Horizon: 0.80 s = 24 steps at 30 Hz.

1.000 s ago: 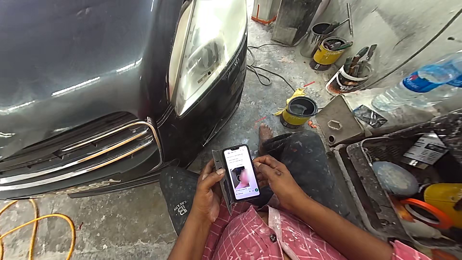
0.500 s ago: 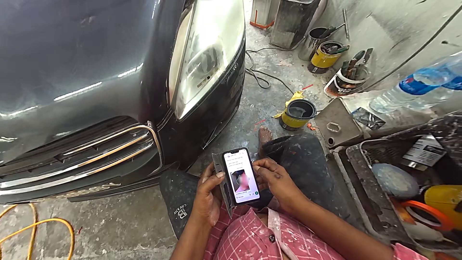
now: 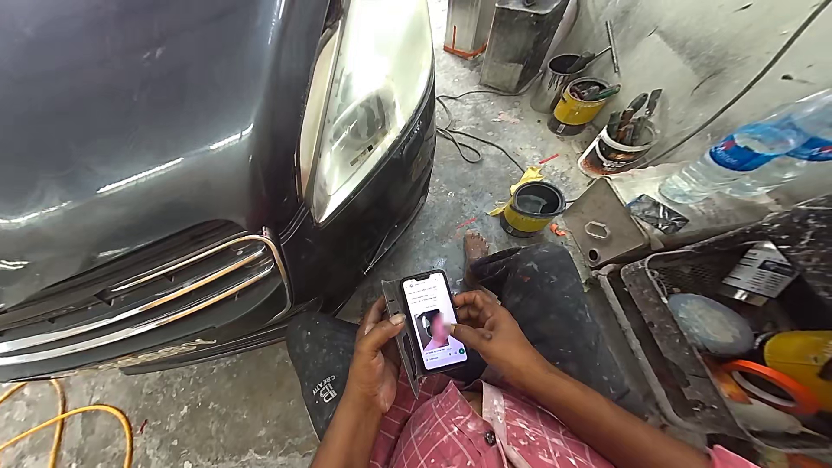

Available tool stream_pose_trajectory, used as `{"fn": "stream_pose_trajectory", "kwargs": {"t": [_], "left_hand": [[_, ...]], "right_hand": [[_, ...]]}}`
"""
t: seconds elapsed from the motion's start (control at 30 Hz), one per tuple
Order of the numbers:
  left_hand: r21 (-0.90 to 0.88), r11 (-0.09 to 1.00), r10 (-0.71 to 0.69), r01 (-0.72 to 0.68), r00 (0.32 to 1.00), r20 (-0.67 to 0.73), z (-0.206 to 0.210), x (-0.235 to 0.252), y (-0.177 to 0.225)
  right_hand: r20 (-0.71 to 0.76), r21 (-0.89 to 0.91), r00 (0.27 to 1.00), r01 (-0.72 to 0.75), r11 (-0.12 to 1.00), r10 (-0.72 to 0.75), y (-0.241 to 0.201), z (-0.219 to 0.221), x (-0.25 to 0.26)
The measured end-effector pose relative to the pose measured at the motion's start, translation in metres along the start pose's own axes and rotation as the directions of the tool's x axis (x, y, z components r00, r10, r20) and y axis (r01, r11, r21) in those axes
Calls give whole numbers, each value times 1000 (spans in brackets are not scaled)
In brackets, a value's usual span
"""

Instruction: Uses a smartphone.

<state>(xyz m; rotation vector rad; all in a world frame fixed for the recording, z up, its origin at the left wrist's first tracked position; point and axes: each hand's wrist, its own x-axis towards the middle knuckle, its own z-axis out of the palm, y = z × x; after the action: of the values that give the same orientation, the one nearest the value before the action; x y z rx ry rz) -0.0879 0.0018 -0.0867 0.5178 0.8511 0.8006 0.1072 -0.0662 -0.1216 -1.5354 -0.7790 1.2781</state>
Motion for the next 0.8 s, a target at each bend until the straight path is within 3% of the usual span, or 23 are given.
{"fn": "stream_pose_trajectory", "kwargs": {"t": [0.8], "left_hand": [[-47, 999, 15, -13, 999, 30, 0, -6, -3]], "right_hand": [[-83, -246, 996, -6, 969, -15, 7, 12, -2]]}}
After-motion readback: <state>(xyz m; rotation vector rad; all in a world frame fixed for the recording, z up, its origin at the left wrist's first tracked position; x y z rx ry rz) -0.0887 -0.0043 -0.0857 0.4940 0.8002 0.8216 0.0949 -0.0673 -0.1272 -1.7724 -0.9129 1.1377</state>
